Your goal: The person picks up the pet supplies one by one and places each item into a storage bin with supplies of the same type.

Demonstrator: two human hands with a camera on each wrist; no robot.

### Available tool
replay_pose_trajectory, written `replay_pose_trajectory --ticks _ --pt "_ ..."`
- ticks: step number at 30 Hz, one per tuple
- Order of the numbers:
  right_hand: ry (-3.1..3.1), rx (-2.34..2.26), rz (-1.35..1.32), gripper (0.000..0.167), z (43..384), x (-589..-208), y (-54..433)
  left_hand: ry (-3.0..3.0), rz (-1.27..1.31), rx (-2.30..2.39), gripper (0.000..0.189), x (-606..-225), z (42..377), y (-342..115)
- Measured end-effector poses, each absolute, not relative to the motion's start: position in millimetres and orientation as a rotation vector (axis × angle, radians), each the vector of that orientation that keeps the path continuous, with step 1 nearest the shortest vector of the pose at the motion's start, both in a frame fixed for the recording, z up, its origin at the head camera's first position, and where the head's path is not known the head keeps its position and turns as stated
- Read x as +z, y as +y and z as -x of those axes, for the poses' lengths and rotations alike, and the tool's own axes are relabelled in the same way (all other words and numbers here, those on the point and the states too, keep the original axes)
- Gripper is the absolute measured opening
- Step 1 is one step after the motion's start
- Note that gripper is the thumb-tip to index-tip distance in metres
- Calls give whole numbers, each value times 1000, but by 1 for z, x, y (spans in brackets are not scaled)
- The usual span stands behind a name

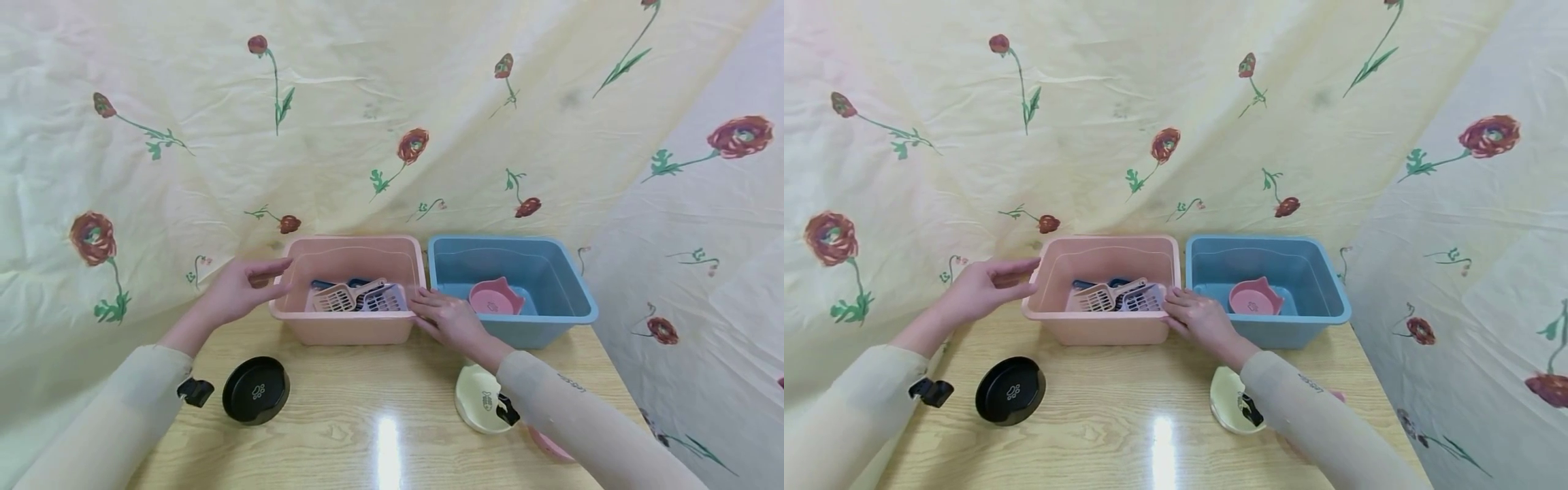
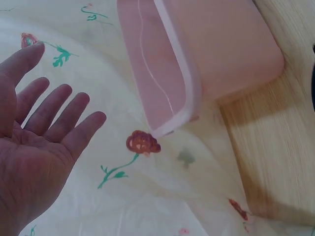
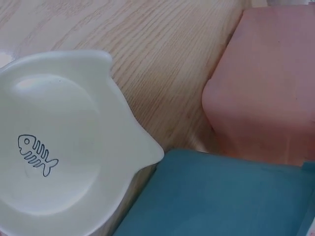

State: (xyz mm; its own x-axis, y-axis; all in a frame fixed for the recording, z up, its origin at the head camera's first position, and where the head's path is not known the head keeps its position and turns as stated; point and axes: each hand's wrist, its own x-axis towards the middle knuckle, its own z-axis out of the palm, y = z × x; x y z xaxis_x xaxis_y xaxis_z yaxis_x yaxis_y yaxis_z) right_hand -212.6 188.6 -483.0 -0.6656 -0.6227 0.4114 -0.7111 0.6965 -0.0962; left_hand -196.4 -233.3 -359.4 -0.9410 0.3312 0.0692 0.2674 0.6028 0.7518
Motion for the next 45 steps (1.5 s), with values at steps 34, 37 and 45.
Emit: replay_pose_trajectory --ticks 34,37,45 --pt "-2552 295 -703 85 165 -451 401 2986 -381 827 55 -452 125 -259" --pt "-2628 274 -627 72 160 -449 418 2900 -409 849 58 -454 132 -270" --pt "-2762 208 -435 76 154 -450 442 2714 -399 735 63 -458 162 -295"
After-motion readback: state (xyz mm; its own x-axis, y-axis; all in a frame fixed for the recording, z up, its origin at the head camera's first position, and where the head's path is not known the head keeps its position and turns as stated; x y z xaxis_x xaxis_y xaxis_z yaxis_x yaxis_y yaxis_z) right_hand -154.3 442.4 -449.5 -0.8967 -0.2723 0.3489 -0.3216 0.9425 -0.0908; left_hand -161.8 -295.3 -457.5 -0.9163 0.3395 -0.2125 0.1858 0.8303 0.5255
